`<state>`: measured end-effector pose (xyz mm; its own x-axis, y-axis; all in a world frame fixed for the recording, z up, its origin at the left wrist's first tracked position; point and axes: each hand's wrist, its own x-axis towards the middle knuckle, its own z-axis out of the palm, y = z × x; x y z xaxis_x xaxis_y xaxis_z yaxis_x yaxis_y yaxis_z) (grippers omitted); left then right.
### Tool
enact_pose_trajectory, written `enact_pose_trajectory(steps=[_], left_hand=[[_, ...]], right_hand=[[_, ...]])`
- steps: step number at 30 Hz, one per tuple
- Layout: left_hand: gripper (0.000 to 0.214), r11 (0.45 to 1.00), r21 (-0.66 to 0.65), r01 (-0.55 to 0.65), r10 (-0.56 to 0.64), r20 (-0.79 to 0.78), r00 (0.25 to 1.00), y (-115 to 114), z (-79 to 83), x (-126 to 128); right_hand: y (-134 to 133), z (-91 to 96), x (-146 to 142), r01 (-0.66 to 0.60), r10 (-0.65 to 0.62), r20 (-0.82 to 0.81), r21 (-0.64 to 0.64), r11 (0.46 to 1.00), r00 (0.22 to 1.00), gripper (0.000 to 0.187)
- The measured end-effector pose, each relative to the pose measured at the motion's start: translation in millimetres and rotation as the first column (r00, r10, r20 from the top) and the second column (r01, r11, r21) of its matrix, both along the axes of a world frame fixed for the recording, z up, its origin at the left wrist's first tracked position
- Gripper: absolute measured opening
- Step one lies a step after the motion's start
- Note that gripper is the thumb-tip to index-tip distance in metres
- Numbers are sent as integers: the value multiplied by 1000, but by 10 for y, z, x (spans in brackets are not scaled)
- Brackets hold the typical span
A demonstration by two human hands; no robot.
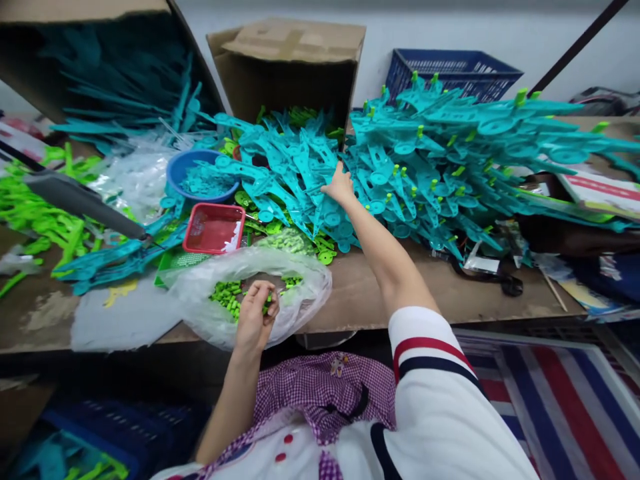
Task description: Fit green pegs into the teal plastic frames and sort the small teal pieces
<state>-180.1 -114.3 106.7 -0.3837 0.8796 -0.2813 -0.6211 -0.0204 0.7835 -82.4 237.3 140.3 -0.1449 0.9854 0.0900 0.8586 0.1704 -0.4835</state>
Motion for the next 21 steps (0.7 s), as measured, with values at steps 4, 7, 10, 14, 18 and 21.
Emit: enact_pose_trajectory(steps=[4, 7, 10, 14, 18, 21], left_hand=[[52, 990, -108, 89, -91, -18, 996, -158, -256, 80], [54, 976, -166, 138, -144, -27, 989, -298, -386, 160], [58, 958, -228, 173, -184, -27, 983, -446, -471, 200], [60, 932, -306, 193, -220, -59, 974, -626, -593, 195], [58, 893, -358, 272, -311, -55, 949, -659, -615, 229], [58, 896, -334, 291, -320, -34, 947, -501, -439, 325]], right_hand=[[31, 117, -60, -27, 63, -232, 155, 988, 971, 72], [-329, 277, -67, -130, 255, -273, 404, 905, 927, 70], [-1164, 281, 216, -134, 344, -341, 511, 849, 875, 70], [-2705, -290, 918, 141, 106, -531, 403, 904, 841, 71], [-3748, -1124, 1422, 534, -368, -651, 69, 843, 664, 61], [-3848, -1488, 1558, 657, -550, -642, -93, 748, 535, 45]])
